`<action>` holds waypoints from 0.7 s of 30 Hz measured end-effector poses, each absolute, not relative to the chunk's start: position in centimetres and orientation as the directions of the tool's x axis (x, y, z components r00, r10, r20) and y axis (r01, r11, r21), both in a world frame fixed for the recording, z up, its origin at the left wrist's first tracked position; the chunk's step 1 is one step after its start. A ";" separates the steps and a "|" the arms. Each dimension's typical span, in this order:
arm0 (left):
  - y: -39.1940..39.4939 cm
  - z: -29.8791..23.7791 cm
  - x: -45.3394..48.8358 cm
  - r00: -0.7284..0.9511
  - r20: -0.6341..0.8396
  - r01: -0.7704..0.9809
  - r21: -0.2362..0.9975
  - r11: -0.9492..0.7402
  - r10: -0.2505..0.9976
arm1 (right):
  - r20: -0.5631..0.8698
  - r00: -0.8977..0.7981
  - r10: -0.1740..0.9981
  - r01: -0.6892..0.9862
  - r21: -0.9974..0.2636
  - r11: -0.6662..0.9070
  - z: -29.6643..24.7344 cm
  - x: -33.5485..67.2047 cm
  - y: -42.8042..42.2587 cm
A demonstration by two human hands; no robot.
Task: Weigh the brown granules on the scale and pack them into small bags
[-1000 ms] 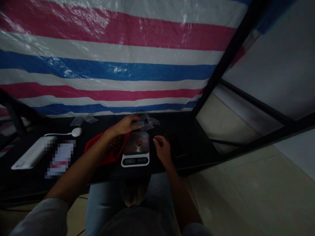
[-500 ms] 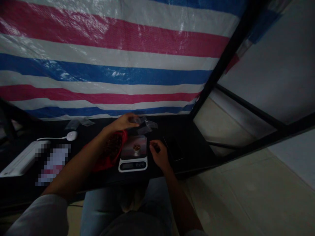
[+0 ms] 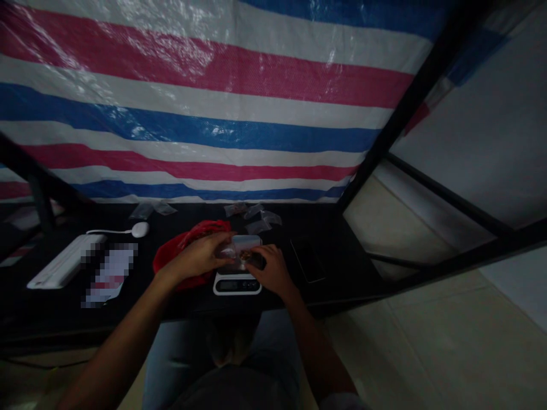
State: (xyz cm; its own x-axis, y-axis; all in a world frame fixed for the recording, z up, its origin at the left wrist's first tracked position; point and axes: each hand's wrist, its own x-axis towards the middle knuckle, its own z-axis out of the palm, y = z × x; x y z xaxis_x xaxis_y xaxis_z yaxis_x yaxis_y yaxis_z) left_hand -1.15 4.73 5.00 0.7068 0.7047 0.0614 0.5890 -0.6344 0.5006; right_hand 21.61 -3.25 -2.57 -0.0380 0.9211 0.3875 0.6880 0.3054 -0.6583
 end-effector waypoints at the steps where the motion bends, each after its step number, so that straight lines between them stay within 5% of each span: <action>1: 4.4 4.8 -1.0 0.697 0.062 0.597 0.501 -0.627 0.714 | 0.378 -0.048 0.925 0.701 -0.647 0.301 -2.4 21.6 -3.1; 9: 2.6 4.3 0.0 0.655 0.089 0.638 0.467 -0.612 0.750 | 0.308 -0.079 0.948 0.772 -0.583 0.254 -0.3 22.1 -2.7; 21: 2.1 4.2 0.8 0.572 0.267 0.481 0.656 -0.581 0.775 | 0.176 -0.554 0.814 0.779 -0.236 0.581 10.2 22.9 -0.5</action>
State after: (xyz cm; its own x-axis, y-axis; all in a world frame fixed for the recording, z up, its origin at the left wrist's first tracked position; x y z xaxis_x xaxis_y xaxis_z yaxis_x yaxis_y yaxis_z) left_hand 0.78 2.10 4.18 0.5723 0.7753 0.2671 0.4811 -0.5812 0.6563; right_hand 22.93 -0.49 10.23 -0.5537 0.8139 0.1758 0.7790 0.5809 -0.2359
